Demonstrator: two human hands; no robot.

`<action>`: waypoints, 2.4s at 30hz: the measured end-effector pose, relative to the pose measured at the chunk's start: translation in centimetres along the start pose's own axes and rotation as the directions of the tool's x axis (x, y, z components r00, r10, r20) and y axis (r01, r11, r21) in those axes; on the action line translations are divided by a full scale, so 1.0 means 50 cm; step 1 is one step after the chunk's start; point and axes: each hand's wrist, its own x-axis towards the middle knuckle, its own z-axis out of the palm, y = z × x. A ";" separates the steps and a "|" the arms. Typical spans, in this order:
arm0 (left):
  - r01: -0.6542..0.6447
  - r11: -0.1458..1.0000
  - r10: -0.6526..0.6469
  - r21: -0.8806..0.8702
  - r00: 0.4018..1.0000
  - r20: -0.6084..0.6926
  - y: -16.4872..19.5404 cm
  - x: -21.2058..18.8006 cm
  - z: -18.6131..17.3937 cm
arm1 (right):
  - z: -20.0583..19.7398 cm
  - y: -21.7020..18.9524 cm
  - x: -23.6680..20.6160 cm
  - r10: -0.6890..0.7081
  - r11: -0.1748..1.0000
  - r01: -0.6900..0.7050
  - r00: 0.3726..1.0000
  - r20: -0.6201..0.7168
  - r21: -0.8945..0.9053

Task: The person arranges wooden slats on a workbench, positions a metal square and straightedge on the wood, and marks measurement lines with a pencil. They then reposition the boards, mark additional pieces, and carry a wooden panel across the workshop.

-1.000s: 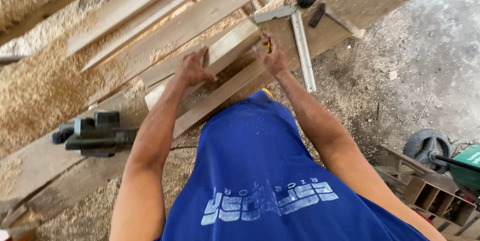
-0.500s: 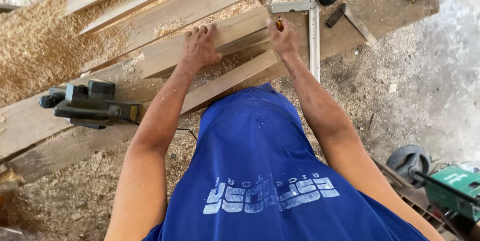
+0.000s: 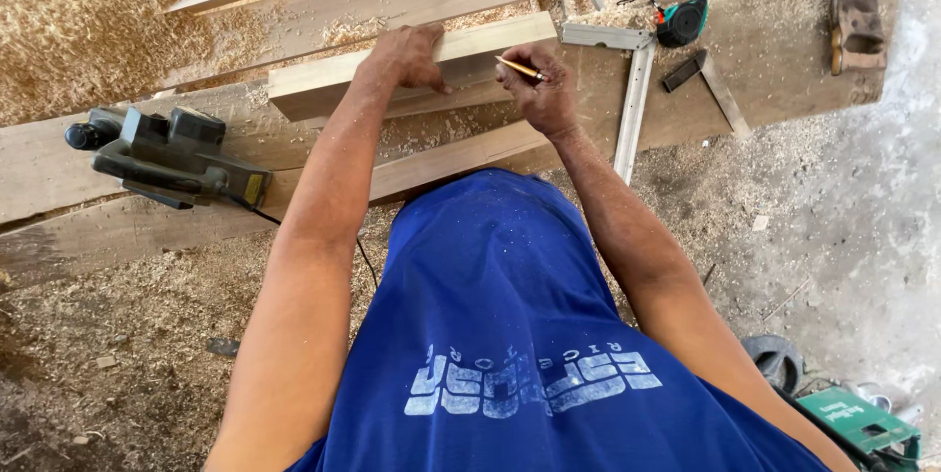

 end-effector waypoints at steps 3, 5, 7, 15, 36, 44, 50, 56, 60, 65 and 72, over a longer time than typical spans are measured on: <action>0.015 1.000 -0.015 0.013 1.000 0.017 0.001 0.008 -0.003 | 0.007 -0.023 0.019 -0.086 0.970 0.075 0.995 -0.039 -0.230; 0.009 1.000 -0.009 0.019 1.000 0.015 -0.001 0.015 -0.002 | 0.004 -0.029 0.030 -0.154 0.930 0.127 0.987 -0.052 -0.345; 0.014 1.000 -0.014 0.005 1.000 0.008 -0.005 0.022 -0.001 | 0.002 -0.028 0.040 -0.204 0.907 0.172 0.978 -0.045 -0.384; 0.013 0.999 -0.015 0.053 0.999 0.033 -0.005 0.033 0.002 | 0.005 -0.018 0.057 -0.280 0.867 0.268 0.959 0.033 -0.421; 0.001 1.000 -0.001 -0.010 1.000 0.027 0.003 0.025 -0.021 | 0.006 0.020 0.066 -0.346 0.872 0.319 0.938 -0.007 -0.370; -0.001 1.000 0.001 -0.015 1.000 0.008 -0.003 0.030 -0.012 | 0.006 0.017 0.067 -0.325 0.872 0.301 0.946 0.003 -0.386; 0.016 1.000 -0.015 -0.021 0.999 0.050 -0.005 0.033 -0.011 | 0.003 0.019 0.062 -0.327 0.864 0.315 0.944 0.036 -0.393; 0.005 1.000 -0.004 -0.027 0.999 0.046 -0.004 0.029 -0.013 | -0.017 0.059 0.065 -0.312 0.897 0.310 0.949 0.045 -0.316; 0.001 0.999 0.002 -0.048 0.999 0.055 -0.007 0.030 -0.011 | -0.057 0.068 0.058 -0.295 0.897 0.260 0.954 -0.046 -0.357; -0.051 0.996 0.052 -0.070 0.999 0.004 -0.011 0.035 -0.011 | -0.103 0.048 0.043 -0.280 0.905 0.225 0.954 -0.108 -0.362; 0.021 0.999 -0.018 -0.049 0.997 0.074 -0.002 0.040 -0.016 | -0.105 0.037 0.052 -0.346 0.875 0.273 0.930 -0.122 -0.399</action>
